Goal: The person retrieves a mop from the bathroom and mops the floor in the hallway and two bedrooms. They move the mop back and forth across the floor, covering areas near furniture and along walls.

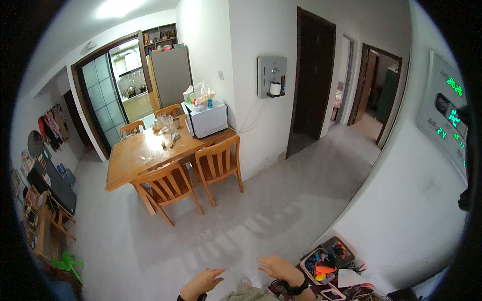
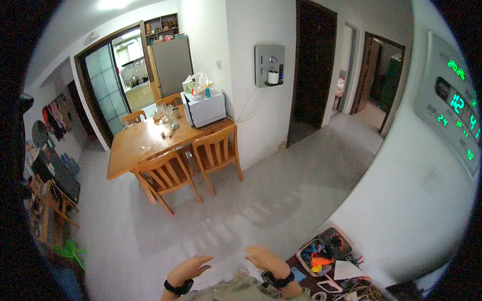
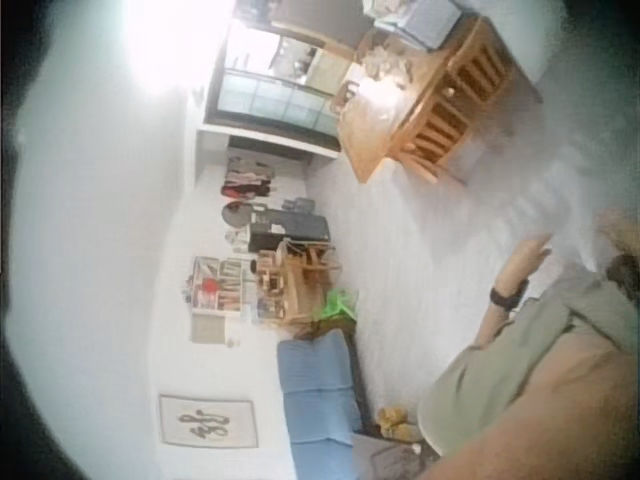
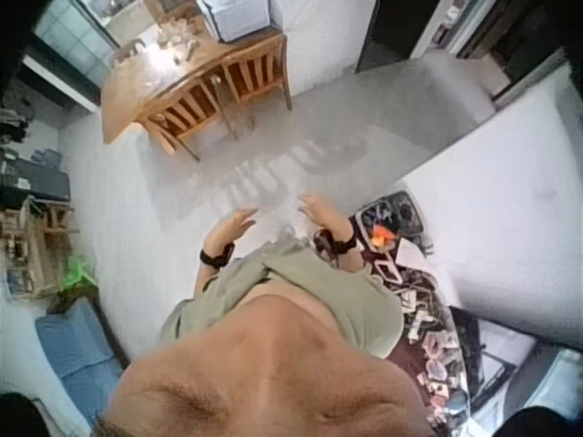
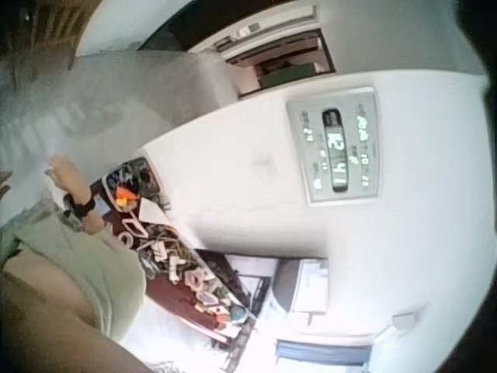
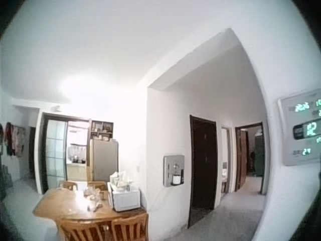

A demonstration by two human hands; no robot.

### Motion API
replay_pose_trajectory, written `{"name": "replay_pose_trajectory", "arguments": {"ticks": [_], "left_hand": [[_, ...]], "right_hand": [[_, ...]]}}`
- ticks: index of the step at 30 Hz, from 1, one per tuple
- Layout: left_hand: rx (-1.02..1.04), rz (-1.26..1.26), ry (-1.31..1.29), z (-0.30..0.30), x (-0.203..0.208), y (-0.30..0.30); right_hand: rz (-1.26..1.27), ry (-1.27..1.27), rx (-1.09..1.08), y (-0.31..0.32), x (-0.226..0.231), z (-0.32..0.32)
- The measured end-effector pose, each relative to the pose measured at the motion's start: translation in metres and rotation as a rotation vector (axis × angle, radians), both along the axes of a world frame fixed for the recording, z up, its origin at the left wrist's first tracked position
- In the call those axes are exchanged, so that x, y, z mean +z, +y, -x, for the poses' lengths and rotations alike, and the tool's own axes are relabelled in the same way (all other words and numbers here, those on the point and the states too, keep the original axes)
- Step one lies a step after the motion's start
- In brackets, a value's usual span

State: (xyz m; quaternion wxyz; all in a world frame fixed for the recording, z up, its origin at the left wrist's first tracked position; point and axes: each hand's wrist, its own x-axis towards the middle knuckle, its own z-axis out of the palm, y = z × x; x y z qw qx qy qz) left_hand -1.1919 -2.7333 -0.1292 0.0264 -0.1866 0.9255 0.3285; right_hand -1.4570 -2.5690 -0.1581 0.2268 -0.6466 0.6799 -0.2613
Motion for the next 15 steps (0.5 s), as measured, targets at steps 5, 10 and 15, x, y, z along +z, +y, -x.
{"name": "replay_pose_trajectory", "arguments": {"ticks": [5,10,15], "left_hand": [[0.136,0.147,-0.12,0.031,0.001,-0.108],[0.085,0.078,-0.177,0.133,0.001,-0.21],[-0.078,0.106,-0.124,0.291,0.007,-0.309]], "right_hand": [[0.2,-0.012,-0.062,-0.102,0.031,0.086],[0.293,0.05,-0.101,-0.181,0.057,0.182],[0.115,-0.006,-0.328,-0.223,0.055,0.276]]}}
